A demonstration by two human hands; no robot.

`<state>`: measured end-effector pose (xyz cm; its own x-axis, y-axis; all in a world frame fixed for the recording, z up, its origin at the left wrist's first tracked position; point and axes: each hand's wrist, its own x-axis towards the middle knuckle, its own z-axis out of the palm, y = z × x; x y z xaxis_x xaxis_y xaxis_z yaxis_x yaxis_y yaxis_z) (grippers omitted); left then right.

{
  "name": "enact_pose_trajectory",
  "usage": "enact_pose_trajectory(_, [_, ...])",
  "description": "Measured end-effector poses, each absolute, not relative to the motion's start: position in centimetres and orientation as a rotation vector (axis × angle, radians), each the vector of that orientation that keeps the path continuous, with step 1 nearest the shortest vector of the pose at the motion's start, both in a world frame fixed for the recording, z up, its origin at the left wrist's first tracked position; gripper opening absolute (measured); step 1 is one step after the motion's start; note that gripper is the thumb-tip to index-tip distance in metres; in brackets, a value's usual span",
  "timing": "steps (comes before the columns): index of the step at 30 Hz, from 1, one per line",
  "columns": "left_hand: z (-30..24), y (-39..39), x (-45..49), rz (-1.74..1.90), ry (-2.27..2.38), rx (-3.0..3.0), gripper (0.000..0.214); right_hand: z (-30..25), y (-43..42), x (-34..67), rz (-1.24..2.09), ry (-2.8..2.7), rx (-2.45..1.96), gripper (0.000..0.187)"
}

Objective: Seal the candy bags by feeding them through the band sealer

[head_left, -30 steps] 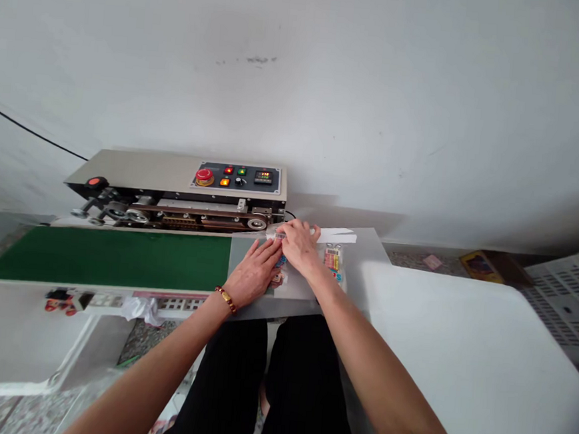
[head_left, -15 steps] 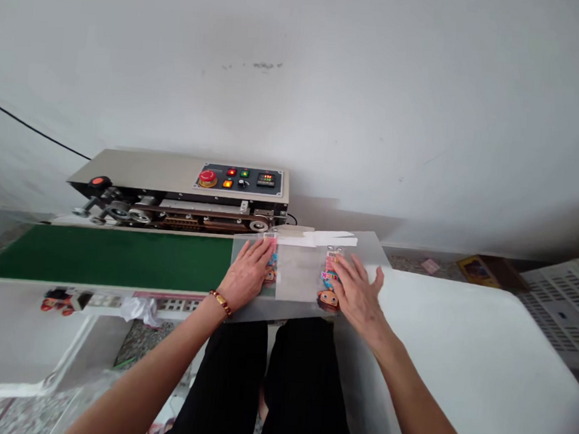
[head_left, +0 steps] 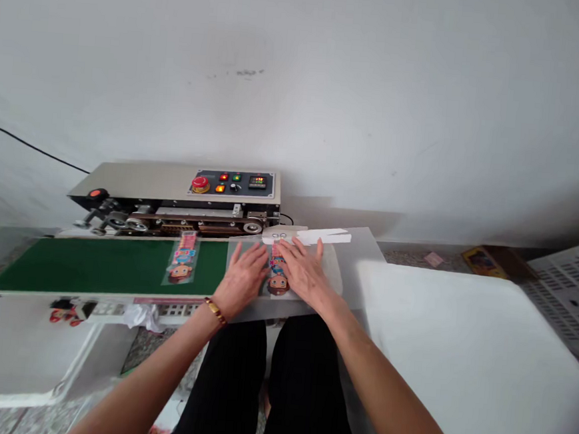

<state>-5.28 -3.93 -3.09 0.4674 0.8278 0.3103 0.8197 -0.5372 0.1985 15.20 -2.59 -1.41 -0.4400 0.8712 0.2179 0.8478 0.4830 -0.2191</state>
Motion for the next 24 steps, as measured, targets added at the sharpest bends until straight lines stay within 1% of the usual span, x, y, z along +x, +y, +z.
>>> enact_pose_trajectory(4, [-4.1,-3.6,-1.8,0.551,1.441,2.687,0.047,-1.2,-1.7,16.2,0.158,-2.313,-1.545,0.039])
enact_pose_trajectory(10, [-4.9,-3.3,-2.0,0.563,1.422,2.700,0.049,-0.7,1.6,15.1,0.239,-2.283,-1.693,0.033])
enact_pose_trajectory(14, [-4.9,-3.4,-2.1,0.585,1.414,2.682,0.051,-0.7,2.4,14.6,0.348,-2.269,-1.722,0.037])
enact_pose_trajectory(16, [-4.9,-3.5,-2.0,0.594,1.415,2.686,0.051,-0.6,2.5,14.4,0.315,-2.262,-1.713,0.039])
enact_pose_trajectory(18, [-4.9,-3.5,-2.0,0.585,1.417,2.703,0.050,-0.5,2.5,14.2,0.281,-2.279,-1.729,0.037])
enact_pose_trajectory(20, [-5.0,-3.5,-2.0,0.562,1.424,2.721,0.048,-0.4,2.6,14.2,0.326,-2.285,-1.772,0.035])
enact_pose_trajectory(22, [-5.0,-3.5,-2.0,0.541,1.440,2.728,0.047,-0.5,2.6,14.2,0.385,-2.272,-1.761,0.039])
enact_pose_trajectory(24, [-5.1,-3.5,-2.0,0.529,1.450,2.731,0.046,-0.9,2.4,14.3,0.375,-2.245,-1.706,0.047])
